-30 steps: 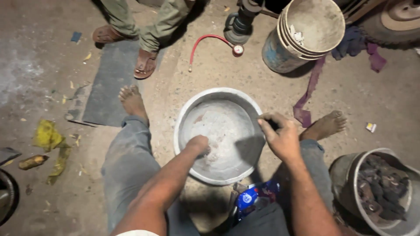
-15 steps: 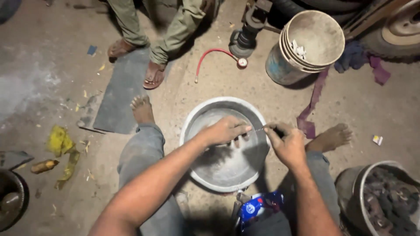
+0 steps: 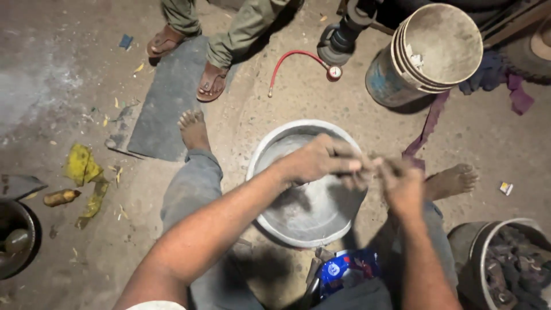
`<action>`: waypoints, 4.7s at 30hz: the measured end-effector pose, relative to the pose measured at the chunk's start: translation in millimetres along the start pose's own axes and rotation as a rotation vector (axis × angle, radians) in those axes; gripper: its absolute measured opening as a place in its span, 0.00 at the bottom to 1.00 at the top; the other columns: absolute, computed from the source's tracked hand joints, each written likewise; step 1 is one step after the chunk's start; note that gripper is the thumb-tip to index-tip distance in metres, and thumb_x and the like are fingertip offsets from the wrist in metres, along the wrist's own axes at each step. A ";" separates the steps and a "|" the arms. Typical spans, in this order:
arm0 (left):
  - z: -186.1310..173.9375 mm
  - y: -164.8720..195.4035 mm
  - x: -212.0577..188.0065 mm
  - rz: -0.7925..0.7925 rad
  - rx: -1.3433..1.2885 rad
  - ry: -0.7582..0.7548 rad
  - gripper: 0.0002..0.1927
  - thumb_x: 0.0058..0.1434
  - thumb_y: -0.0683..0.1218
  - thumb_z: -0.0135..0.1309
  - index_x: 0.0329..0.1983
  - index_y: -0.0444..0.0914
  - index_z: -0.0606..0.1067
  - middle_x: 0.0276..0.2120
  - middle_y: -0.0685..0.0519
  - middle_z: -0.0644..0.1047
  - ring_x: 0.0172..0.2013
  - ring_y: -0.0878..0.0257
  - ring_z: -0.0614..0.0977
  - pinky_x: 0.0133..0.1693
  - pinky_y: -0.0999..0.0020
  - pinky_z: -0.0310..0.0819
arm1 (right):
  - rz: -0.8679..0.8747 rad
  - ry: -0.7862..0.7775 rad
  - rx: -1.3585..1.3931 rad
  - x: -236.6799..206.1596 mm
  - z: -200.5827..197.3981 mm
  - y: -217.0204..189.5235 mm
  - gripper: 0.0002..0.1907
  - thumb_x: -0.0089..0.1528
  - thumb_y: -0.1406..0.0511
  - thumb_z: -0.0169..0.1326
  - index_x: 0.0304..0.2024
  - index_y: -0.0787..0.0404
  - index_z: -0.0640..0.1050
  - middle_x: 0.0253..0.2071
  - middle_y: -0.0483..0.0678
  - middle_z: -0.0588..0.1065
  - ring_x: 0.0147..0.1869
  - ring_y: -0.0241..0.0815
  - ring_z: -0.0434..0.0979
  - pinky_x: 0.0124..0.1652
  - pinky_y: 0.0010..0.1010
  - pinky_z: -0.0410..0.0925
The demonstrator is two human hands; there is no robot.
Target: The person sits on the workshop floor with a metal basin between their legs, hand-winding copper wire around a starter motor armature, pressing and threading the wire into the commutator slots and turning the armature to work around it.
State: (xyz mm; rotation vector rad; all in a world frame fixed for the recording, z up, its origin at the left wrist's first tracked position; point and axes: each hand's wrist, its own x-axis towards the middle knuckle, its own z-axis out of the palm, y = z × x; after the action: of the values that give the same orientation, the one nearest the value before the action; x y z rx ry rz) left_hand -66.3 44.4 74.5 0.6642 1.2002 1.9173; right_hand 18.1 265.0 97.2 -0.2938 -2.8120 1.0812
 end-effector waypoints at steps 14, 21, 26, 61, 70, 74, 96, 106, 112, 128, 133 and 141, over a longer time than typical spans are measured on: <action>-10.7 -15.5 15.6 0.130 0.027 0.039 0.16 0.72 0.47 0.52 0.48 0.29 0.81 0.36 0.50 0.84 0.36 0.60 0.84 0.39 0.63 0.78 | 0.095 -0.187 0.262 -11.8 41.0 7.6 0.09 0.68 0.65 0.56 0.43 0.65 0.83 0.30 0.53 0.76 0.32 0.42 0.72 0.33 0.35 0.66; -14.1 -5.7 14.1 -0.006 1.035 0.384 0.13 0.72 0.47 0.52 0.46 0.33 0.81 0.34 0.45 0.83 0.38 0.53 0.85 0.42 0.59 0.78 | -0.159 -0.220 0.133 -8.1 22.2 -0.7 0.10 0.66 0.64 0.56 0.46 0.63 0.82 0.40 0.50 0.83 0.44 0.37 0.81 0.46 0.30 0.72; -0.1 -19.9 1.8 0.054 -0.071 -0.119 0.15 0.73 0.45 0.53 0.51 0.28 0.79 0.39 0.44 0.82 0.39 0.59 0.83 0.45 0.63 0.80 | 0.388 -0.084 0.211 2.8 18.3 4.6 0.13 0.70 0.62 0.55 0.48 0.65 0.84 0.36 0.57 0.79 0.37 0.44 0.74 0.37 0.40 0.66; -14.5 10.4 5.9 0.199 -0.021 0.400 0.13 0.72 0.42 0.47 0.51 0.29 0.78 0.43 0.46 0.84 0.44 0.60 0.86 0.49 0.65 0.82 | -0.046 -0.516 0.125 -35.9 77.2 -21.0 0.11 0.66 0.63 0.55 0.39 0.65 0.82 0.31 0.51 0.77 0.37 0.40 0.76 0.40 0.33 0.71; -5.5 5.9 -16.8 -0.062 0.131 -0.115 0.14 0.69 0.43 0.52 0.50 0.28 0.79 0.37 0.47 0.84 0.35 0.62 0.86 0.40 0.66 0.82 | 0.153 -0.175 0.308 2.4 24.3 29.9 0.12 0.67 0.63 0.59 0.37 0.68 0.84 0.28 0.54 0.80 0.29 0.40 0.74 0.31 0.35 0.66; -22.3 -3.1 -0.8 0.221 -0.262 0.241 0.18 0.75 0.48 0.51 0.53 0.27 0.79 0.43 0.46 0.84 0.40 0.63 0.83 0.42 0.69 0.74 | 0.285 -0.456 0.458 -38.9 88.4 13.0 0.17 0.70 0.60 0.56 0.36 0.69 0.81 0.20 0.48 0.71 0.20 0.35 0.68 0.23 0.33 0.63; -12.6 -4.8 3.1 0.144 1.392 0.373 0.08 0.66 0.46 0.56 0.40 0.36 0.80 0.34 0.41 0.81 0.36 0.48 0.82 0.36 0.52 0.75 | -0.091 -0.206 0.199 -16.3 51.5 -12.2 0.15 0.64 0.58 0.57 0.30 0.63 0.80 0.18 0.41 0.66 0.23 0.31 0.62 0.24 0.28 0.57; -10.3 3.8 -4.4 0.131 -0.336 0.272 0.18 0.72 0.50 0.54 0.54 0.30 0.78 0.43 0.48 0.84 0.41 0.61 0.85 0.45 0.68 0.77 | 0.132 -0.381 0.906 -41.0 124.0 14.5 0.29 0.75 0.51 0.43 0.28 0.62 0.79 0.21 0.42 0.73 0.26 0.33 0.68 0.28 0.28 0.62; -34.5 -7.2 8.6 0.432 1.057 0.599 0.12 0.66 0.42 0.52 0.49 0.34 0.80 0.42 0.39 0.83 0.42 0.43 0.83 0.44 0.54 0.77 | 0.156 -0.627 0.344 -51.9 100.2 12.0 0.18 0.63 0.53 0.56 0.39 0.63 0.80 0.26 0.43 0.77 0.28 0.34 0.73 0.30 0.31 0.69; -16.4 5.7 12.8 0.147 0.772 0.494 0.11 0.73 0.47 0.53 0.44 0.37 0.82 0.38 0.47 0.83 0.42 0.55 0.84 0.44 0.61 0.78 | -0.049 -0.327 0.426 -59.7 89.2 12.2 0.16 0.67 0.57 0.55 0.34 0.65 0.79 0.26 0.45 0.75 0.32 0.34 0.72 0.33 0.31 0.69; 11.0 -1.4 -4.4 0.039 0.726 0.103 0.10 0.66 0.44 0.53 0.43 0.37 0.83 0.36 0.46 0.84 0.38 0.56 0.84 0.44 0.61 0.78 | 0.126 0.072 0.319 -7.9 23.8 22.1 0.17 0.68 0.58 0.53 0.33 0.64 0.79 0.25 0.45 0.76 0.28 0.33 0.71 0.30 0.30 0.65; -22.2 16.1 4.8 0.363 -0.165 0.454 0.12 0.72 0.45 0.48 0.49 0.33 0.78 0.40 0.50 0.82 0.40 0.62 0.85 0.46 0.65 0.80 | -0.072 -0.396 0.309 -61.0 107.4 7.4 0.18 0.69 0.59 0.50 0.29 0.65 0.77 0.21 0.49 0.72 0.26 0.41 0.71 0.31 0.35 0.66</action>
State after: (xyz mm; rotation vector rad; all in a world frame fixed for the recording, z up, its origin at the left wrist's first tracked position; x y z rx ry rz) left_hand -91.0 32.8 79.9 0.3845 1.2291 2.5396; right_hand 59.7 187.2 10.6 0.0606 -2.8783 1.6914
